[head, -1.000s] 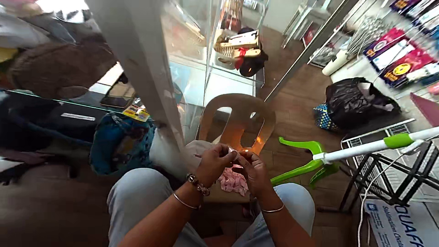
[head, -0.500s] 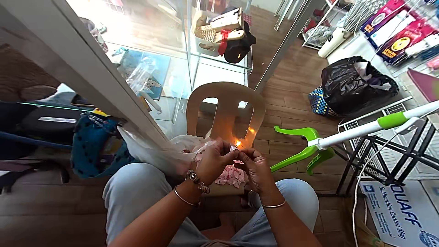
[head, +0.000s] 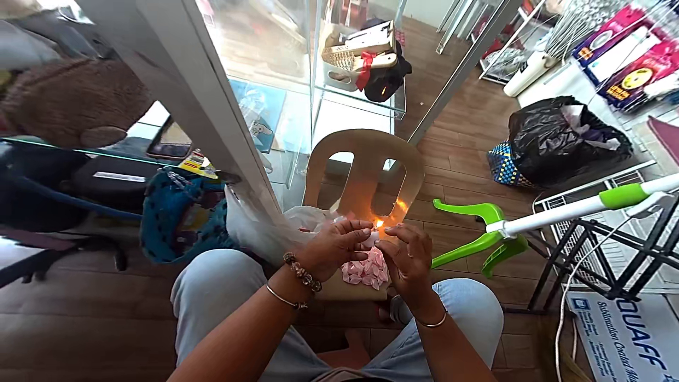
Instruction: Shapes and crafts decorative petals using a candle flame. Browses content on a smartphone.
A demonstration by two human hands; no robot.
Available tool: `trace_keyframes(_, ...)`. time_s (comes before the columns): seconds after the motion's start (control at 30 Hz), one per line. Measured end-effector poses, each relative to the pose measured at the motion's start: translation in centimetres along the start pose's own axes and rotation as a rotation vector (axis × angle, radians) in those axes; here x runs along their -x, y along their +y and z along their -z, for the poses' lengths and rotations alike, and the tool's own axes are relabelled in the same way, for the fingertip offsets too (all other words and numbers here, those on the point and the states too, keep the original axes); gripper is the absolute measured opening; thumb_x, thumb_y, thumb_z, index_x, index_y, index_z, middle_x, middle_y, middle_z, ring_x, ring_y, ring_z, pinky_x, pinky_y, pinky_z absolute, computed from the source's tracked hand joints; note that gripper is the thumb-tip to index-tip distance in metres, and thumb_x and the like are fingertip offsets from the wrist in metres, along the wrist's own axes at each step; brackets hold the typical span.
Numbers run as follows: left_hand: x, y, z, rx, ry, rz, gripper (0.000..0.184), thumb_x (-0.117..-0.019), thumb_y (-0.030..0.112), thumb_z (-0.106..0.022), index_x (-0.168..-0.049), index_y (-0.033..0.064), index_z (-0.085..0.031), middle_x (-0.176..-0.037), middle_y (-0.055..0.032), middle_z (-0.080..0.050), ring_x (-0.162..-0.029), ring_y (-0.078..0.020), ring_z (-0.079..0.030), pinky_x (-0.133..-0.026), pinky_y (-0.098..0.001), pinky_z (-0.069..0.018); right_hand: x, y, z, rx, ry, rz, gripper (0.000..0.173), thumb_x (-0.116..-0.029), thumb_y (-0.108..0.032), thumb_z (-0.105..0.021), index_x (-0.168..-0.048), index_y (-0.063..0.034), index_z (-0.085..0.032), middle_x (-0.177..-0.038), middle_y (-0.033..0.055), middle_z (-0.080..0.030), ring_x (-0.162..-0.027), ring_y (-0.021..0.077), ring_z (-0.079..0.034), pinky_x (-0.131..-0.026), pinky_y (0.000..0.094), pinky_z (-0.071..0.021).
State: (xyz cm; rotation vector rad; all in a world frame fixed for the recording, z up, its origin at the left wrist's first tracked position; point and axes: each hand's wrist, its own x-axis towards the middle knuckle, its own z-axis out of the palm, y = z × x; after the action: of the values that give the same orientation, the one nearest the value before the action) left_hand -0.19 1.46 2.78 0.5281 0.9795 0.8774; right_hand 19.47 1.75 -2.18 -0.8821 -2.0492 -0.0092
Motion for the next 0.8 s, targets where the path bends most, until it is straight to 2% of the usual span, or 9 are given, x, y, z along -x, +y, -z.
trace_keyframes(0.2, 0.4, -0.1, 0.0, -0.144, 0.053, -0.142, 0.020, -0.0992, -0.001, -0.061, -0.119, 0.0009, -0.060, -0.095, -0.0062, -0.069, -0.080, -0.0126, -0.070, -0.071, -0.0267, -0.0597, 0.0, 0.1, -0.4, 0.021, 0.008, 0.030, 0.012, -0.1011, -0.019, -0.063, -0.103, -0.0219, -0.074, -0.115, 0.0038, -0.068, -0.121, 0.0223, -0.057, -0.107, 0.0419, -0.0392)
trace_keyframes(0.4, 0.1, -0.9, 0.3, -0.331, 0.109, -0.371, 0.024, -0.0960, 0.001, -0.068, -0.119, 0.0015, -0.061, -0.091, -0.0043, -0.071, -0.072, -0.0074, -0.067, -0.063, -0.0201, -0.0548, -0.1, -0.3, -0.8, -0.022, -0.007, -0.012, 0.014, -0.1027, -0.023, -0.061, -0.102, -0.0181, -0.074, -0.115, 0.0056, -0.069, -0.121, 0.0226, -0.058, -0.107, 0.0433, -0.0409)
trace_keyframes(0.5, -0.2, -1.3, 0.5, -0.484, 0.111, -0.484, 0.024, -0.0951, 0.004, -0.069, -0.118, 0.0035, -0.063, -0.091, -0.0015, -0.071, -0.072, -0.0051, -0.067, -0.066, -0.0198, -0.0561, -0.1, -0.6, -1.1, -0.127, -0.006, -0.104, 0.018, -0.1022, -0.023, -0.061, -0.098, -0.0123, -0.074, -0.114, 0.0075, -0.069, -0.119, 0.0217, -0.059, -0.106, 0.0408, -0.0430)
trace_keyframes(0.6, -0.4, -1.7, 0.5, -0.595, 0.098, -0.555, 0.022, -0.0949, 0.007, -0.069, -0.117, 0.0054, -0.065, -0.090, -0.0006, -0.070, -0.072, -0.0041, -0.065, -0.067, -0.0199, -0.0559, -0.1, -1.2, -1.3, -0.280, 0.004, -0.248, 0.016, -0.0976, -0.021, -0.064, -0.094, -0.0078, -0.073, -0.113, 0.0088, -0.068, -0.117, 0.0194, -0.059, -0.104, 0.0365, -0.0458)
trace_keyframes(0.8, -0.6, -1.6, 0.7, -0.634, 0.005, -0.548, 0.021, -0.0955, 0.007, -0.067, -0.116, 0.0063, -0.065, -0.090, 0.0010, -0.068, -0.073, -0.0025, -0.064, -0.067, -0.0174, -0.0542, -0.3, -1.9, -1.1, -0.423, 0.011, -0.451, 0.011, -0.0901, -0.014, -0.069, -0.091, -0.0040, -0.074, -0.113, 0.0098, -0.066, -0.113, 0.0136, -0.060, -0.098, 0.0252, -0.0501)
